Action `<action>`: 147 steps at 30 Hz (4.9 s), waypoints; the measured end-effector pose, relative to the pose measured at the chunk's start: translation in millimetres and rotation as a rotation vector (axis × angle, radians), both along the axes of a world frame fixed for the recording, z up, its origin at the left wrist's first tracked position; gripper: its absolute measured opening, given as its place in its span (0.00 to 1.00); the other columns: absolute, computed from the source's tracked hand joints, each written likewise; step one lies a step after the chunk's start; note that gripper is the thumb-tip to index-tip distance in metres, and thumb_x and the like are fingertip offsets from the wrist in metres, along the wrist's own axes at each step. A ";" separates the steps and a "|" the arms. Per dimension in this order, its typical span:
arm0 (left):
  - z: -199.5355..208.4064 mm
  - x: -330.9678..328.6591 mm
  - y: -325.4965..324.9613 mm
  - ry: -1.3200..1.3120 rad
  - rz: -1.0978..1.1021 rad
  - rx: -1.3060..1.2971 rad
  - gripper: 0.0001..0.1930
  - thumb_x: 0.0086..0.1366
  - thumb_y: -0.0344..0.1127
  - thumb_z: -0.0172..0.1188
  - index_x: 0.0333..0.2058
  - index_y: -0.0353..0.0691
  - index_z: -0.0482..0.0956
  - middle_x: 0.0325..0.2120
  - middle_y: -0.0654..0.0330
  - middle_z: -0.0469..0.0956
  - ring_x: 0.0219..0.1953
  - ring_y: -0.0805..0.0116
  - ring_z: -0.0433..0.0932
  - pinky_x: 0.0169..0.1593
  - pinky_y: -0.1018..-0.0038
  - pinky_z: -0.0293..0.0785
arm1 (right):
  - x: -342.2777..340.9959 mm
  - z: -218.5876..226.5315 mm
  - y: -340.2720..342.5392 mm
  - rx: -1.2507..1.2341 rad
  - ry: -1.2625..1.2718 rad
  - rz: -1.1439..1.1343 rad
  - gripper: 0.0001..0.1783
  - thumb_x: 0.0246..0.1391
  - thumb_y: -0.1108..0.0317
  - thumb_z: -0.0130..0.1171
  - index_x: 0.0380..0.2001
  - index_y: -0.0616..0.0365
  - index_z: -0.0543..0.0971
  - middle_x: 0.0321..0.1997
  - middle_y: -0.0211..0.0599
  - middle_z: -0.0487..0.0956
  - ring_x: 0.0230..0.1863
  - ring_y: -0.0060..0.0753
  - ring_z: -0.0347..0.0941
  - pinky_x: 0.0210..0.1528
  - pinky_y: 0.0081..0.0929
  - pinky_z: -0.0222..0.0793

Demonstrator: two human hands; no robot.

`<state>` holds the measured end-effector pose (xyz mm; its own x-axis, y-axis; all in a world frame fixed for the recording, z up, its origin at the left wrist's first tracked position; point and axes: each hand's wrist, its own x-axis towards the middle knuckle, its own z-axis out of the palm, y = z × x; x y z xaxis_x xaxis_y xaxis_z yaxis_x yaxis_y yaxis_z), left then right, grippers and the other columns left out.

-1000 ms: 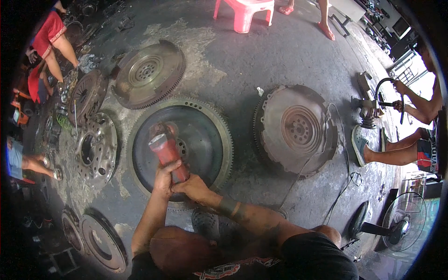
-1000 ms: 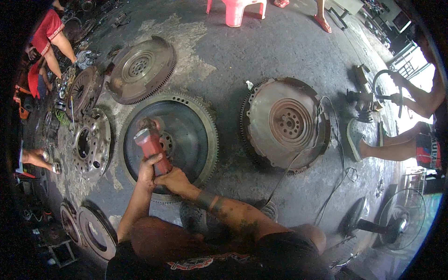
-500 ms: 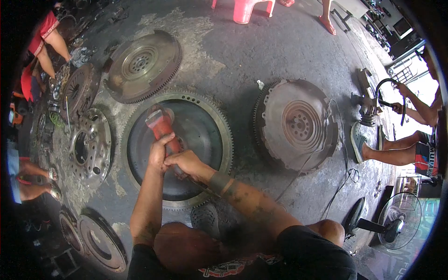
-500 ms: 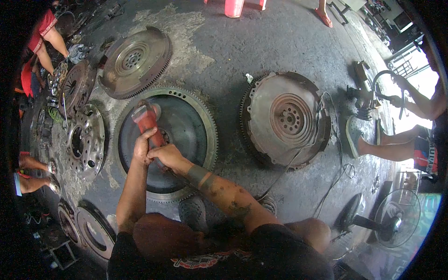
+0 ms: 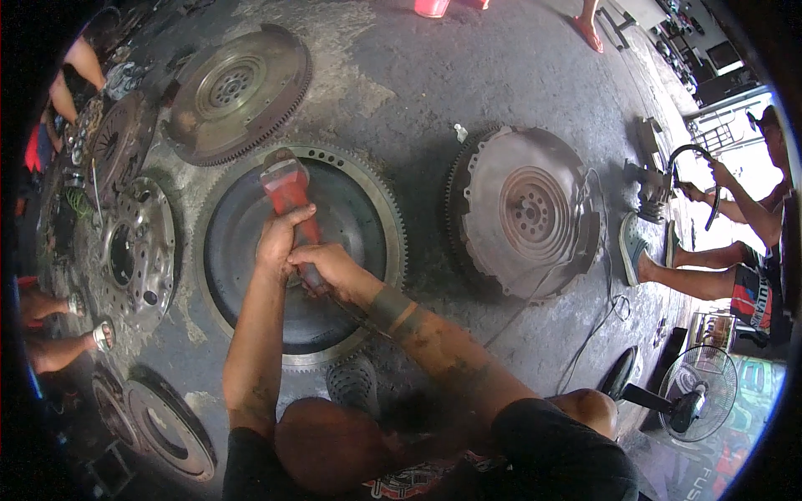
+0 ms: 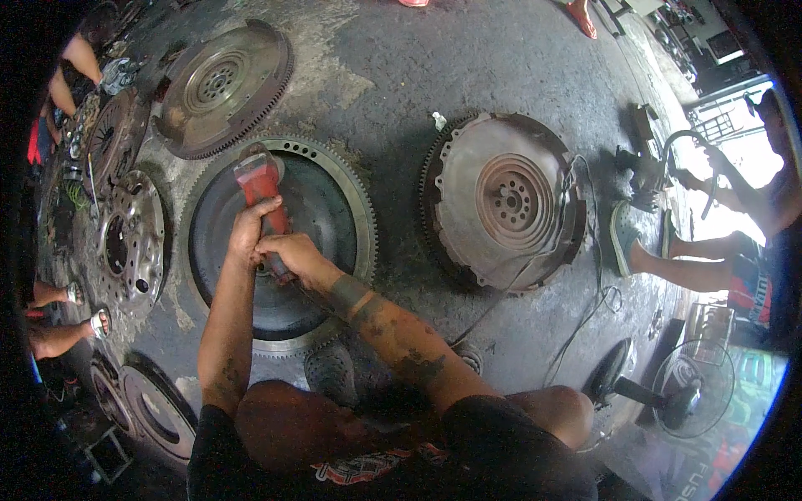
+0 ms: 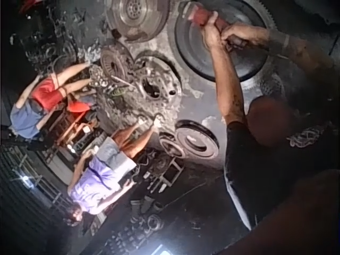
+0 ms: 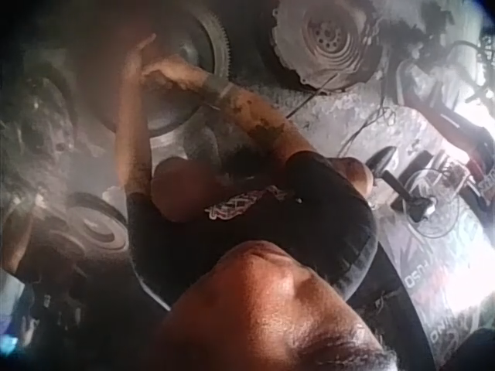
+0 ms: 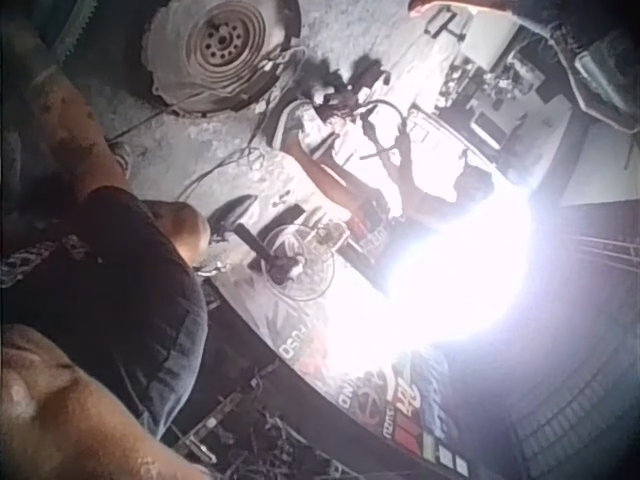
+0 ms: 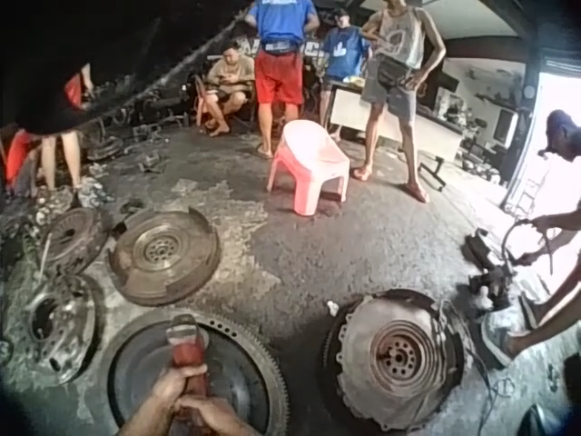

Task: Using an angle grinder to clean or resurface automotive flywheels on the floor.

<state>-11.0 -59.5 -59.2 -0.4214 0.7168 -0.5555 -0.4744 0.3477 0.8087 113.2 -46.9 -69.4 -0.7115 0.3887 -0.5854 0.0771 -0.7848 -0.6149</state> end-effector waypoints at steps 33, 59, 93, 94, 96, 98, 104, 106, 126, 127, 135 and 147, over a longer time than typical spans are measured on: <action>31.5 32.7 34.2 0.009 -0.397 -0.262 0.23 0.53 0.40 0.69 0.45 0.38 0.72 0.30 0.57 0.75 0.27 0.63 0.75 0.31 0.67 0.73 | 28.8 21.3 -13.3 -0.266 0.191 -0.353 0.14 0.48 0.57 0.61 0.30 0.56 0.77 0.25 0.33 0.73 0.19 0.31 0.68 0.17 0.29 0.57; 53.4 53.1 -1.3 -0.020 -0.769 -0.391 0.27 0.52 0.30 0.68 0.50 0.38 0.66 0.32 0.52 0.77 0.27 0.59 0.81 0.31 0.62 0.83 | 26.9 54.6 -90.5 -0.551 0.213 -0.750 0.13 0.50 0.64 0.61 0.33 0.59 0.70 0.18 0.30 0.67 0.14 0.24 0.61 0.15 0.27 0.53; 22.5 30.4 -9.5 -0.122 -0.784 -0.314 0.32 0.51 0.33 0.68 0.54 0.36 0.65 0.32 0.48 0.79 0.31 0.52 0.82 0.35 0.56 0.82 | 23.4 44.7 -98.1 -0.466 0.110 -0.752 0.12 0.46 0.65 0.63 0.28 0.55 0.69 0.16 0.26 0.67 0.13 0.20 0.60 0.14 0.26 0.53; 23.7 30.1 -14.1 -0.122 -0.786 -0.314 0.32 0.51 0.33 0.68 0.54 0.36 0.65 0.32 0.48 0.79 0.31 0.52 0.82 0.35 0.56 0.82 | 23.7 45.2 -101.0 -0.426 0.064 -0.716 0.13 0.46 0.65 0.64 0.29 0.55 0.69 0.16 0.25 0.67 0.13 0.20 0.61 0.13 0.26 0.53; 29.1 29.4 -23.6 -0.122 -0.771 -0.275 0.31 0.51 0.33 0.68 0.53 0.36 0.66 0.33 0.47 0.79 0.31 0.52 0.82 0.36 0.56 0.82 | 20.6 48.3 -106.2 -0.391 0.028 -0.662 0.14 0.45 0.64 0.65 0.29 0.56 0.69 0.15 0.25 0.67 0.12 0.20 0.61 0.12 0.27 0.53; 35.2 40.0 -29.1 -0.124 -0.784 -0.260 0.31 0.51 0.33 0.68 0.53 0.36 0.65 0.34 0.47 0.79 0.32 0.51 0.82 0.36 0.57 0.82 | 14.1 49.6 -114.6 -0.464 -0.011 -0.749 0.14 0.45 0.64 0.65 0.28 0.55 0.69 0.16 0.25 0.67 0.12 0.20 0.60 0.12 0.26 0.52; 31.2 38.1 -23.5 -0.081 -0.760 -0.301 0.32 0.51 0.33 0.68 0.54 0.35 0.64 0.35 0.47 0.78 0.33 0.52 0.82 0.35 0.56 0.82 | 24.3 47.4 -107.3 -0.469 0.091 -0.731 0.13 0.46 0.65 0.63 0.30 0.54 0.69 0.16 0.23 0.65 0.13 0.19 0.58 0.14 0.24 0.51; 36.3 43.6 -19.0 -0.089 -0.774 -0.300 0.33 0.50 0.33 0.69 0.54 0.35 0.65 0.35 0.47 0.78 0.33 0.53 0.82 0.36 0.56 0.82 | 23.2 46.9 -105.6 -0.487 0.098 -0.755 0.13 0.46 0.64 0.63 0.30 0.54 0.69 0.17 0.24 0.65 0.13 0.19 0.59 0.15 0.24 0.51; 33.3 33.2 -62.6 -0.055 -1.097 -0.325 0.40 0.43 0.34 0.76 0.55 0.37 0.64 0.41 0.58 0.74 0.40 0.67 0.77 0.45 0.68 0.76 | 8.9 49.6 -169.8 -0.441 0.082 -0.707 0.15 0.55 0.60 0.62 0.38 0.57 0.72 0.24 0.31 0.74 0.20 0.27 0.70 0.22 0.28 0.66; 30.1 36.0 -54.7 -0.032 -1.065 -0.312 0.35 0.45 0.32 0.74 0.52 0.36 0.66 0.38 0.58 0.74 0.36 0.65 0.79 0.42 0.67 0.78 | 8.4 43.1 -160.4 -0.407 0.084 -0.772 0.14 0.55 0.60 0.62 0.36 0.56 0.72 0.22 0.31 0.73 0.19 0.27 0.69 0.21 0.27 0.65; 32.0 51.0 2.1 0.132 -0.775 -0.260 0.25 0.50 0.31 0.70 0.45 0.36 0.68 0.29 0.55 0.76 0.28 0.62 0.80 0.30 0.65 0.80 | 28.6 31.0 -84.1 -0.496 0.188 -0.655 0.12 0.49 0.61 0.63 0.29 0.55 0.72 0.17 0.26 0.66 0.14 0.23 0.58 0.17 0.25 0.50; 15.4 26.5 0.2 0.141 -0.433 -0.244 0.18 0.55 0.37 0.66 0.40 0.35 0.73 0.28 0.54 0.78 0.26 0.59 0.80 0.31 0.64 0.79 | 27.3 21.1 -55.6 -0.403 0.189 -0.427 0.12 0.47 0.61 0.65 0.27 0.56 0.74 0.18 0.29 0.69 0.14 0.23 0.61 0.15 0.25 0.50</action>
